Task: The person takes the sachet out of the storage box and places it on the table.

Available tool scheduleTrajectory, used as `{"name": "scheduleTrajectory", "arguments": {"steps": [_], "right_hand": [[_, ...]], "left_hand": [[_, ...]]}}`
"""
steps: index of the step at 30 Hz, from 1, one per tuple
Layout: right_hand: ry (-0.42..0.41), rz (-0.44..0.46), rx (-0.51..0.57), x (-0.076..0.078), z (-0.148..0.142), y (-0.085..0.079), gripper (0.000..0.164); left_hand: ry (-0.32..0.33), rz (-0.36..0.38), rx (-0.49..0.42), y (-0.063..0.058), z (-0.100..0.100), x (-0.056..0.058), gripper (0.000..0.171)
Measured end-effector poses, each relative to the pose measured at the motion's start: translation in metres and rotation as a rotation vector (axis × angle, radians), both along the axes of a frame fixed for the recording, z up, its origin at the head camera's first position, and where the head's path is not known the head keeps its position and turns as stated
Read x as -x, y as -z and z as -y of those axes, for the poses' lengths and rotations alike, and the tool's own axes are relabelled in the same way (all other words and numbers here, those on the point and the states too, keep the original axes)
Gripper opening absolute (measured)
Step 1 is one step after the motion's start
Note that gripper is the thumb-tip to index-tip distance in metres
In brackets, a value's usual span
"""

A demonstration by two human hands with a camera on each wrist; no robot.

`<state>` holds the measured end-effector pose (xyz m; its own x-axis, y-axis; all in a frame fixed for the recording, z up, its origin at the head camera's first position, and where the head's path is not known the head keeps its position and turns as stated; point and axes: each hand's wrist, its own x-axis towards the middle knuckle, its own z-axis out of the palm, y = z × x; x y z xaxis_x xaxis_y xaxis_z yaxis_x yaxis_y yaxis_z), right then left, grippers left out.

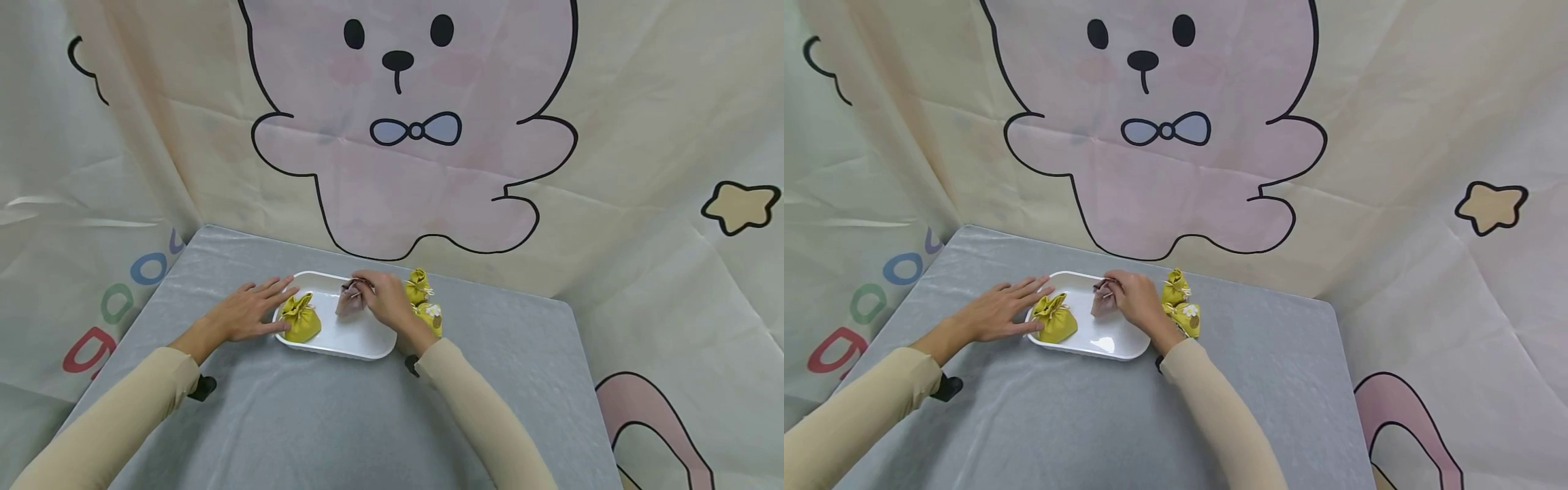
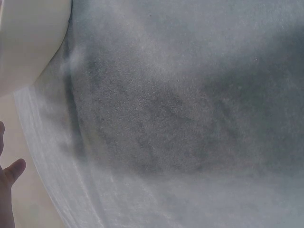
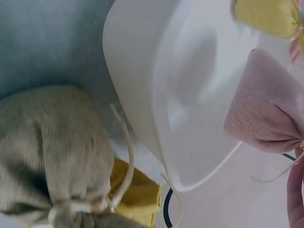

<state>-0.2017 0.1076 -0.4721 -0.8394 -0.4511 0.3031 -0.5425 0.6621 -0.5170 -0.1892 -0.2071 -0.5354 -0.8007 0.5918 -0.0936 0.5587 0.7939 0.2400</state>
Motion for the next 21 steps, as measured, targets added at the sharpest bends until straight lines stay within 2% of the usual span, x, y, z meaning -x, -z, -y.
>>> {"name": "scheduleTrajectory", "arguments": {"steps": [5, 12, 21], "right_hand": [[-0.024, -0.058, 0.059, -0.003, -0.008, -0.008, 0.017], [-0.007, -0.14, 0.058, -0.005, -0.026, -0.015, 0.019], [0.041, -0.12, 0.106, -0.001, -0.058, -0.023, 0.02]], "left_hand": [[-0.001, -0.005, 0.003, 0.0, 0.001, -0.001, 0.085], [0.002, -0.005, -0.002, -0.001, 0.001, -0.001, 0.085], [0.009, -0.014, -0.016, -0.001, 0.0, -0.002, 0.084]]}}
